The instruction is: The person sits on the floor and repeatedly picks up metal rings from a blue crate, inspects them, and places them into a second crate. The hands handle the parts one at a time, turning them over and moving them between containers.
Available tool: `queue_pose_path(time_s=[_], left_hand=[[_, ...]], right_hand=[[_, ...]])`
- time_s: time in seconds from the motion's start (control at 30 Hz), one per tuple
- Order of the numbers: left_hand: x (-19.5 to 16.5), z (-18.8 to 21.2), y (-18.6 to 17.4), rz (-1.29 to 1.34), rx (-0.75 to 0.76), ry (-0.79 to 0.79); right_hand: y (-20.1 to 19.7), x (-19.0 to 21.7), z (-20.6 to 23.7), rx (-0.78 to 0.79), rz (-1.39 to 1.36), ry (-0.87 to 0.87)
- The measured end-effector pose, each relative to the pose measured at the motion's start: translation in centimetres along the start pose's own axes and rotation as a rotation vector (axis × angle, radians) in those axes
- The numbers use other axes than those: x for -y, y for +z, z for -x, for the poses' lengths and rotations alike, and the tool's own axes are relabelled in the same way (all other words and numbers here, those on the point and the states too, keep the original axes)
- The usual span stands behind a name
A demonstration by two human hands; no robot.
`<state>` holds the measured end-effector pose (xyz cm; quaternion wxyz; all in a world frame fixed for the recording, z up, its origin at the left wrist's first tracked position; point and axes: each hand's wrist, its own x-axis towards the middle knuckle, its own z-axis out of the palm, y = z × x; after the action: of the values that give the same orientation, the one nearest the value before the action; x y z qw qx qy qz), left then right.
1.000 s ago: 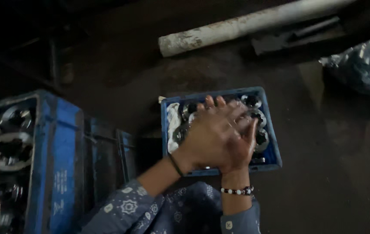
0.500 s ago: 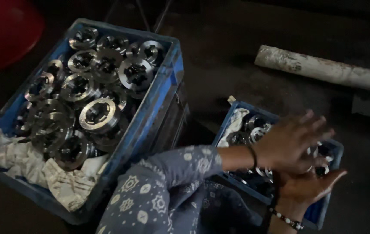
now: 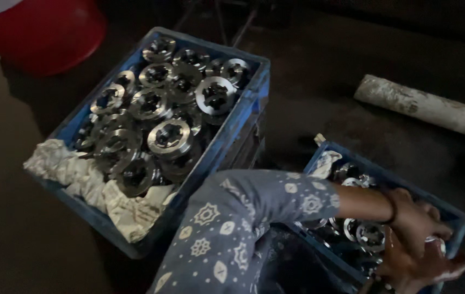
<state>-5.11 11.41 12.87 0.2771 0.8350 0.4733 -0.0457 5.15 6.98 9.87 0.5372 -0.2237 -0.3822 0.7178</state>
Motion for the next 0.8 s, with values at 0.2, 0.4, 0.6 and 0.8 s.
queue_pose_path(time_s=[0.2, 0.4, 0.6, 0.8], left_hand=[[2.9, -3.2, -1.4, 0.053, -0.167, 0.195], [2.8, 9.1, -6.6, 0.023, -0.288, 0.114], [2.3, 28.1, -14.7, -0.094, -0.344, -0.182], [2.4, 48.9, -15.9, -0.122, -0.379, -0.557]], right_hand=[[2.2, 0.0, -0.5, 0.0, -0.001, 0.022], [5.1, 0.5, -0.6, -0.009, 0.004, 0.053], [9.1, 2.2, -0.2, -0.062, 0.052, 0.087], [11.3, 4.2, 1.0, -0.101, 0.151, 0.085]])
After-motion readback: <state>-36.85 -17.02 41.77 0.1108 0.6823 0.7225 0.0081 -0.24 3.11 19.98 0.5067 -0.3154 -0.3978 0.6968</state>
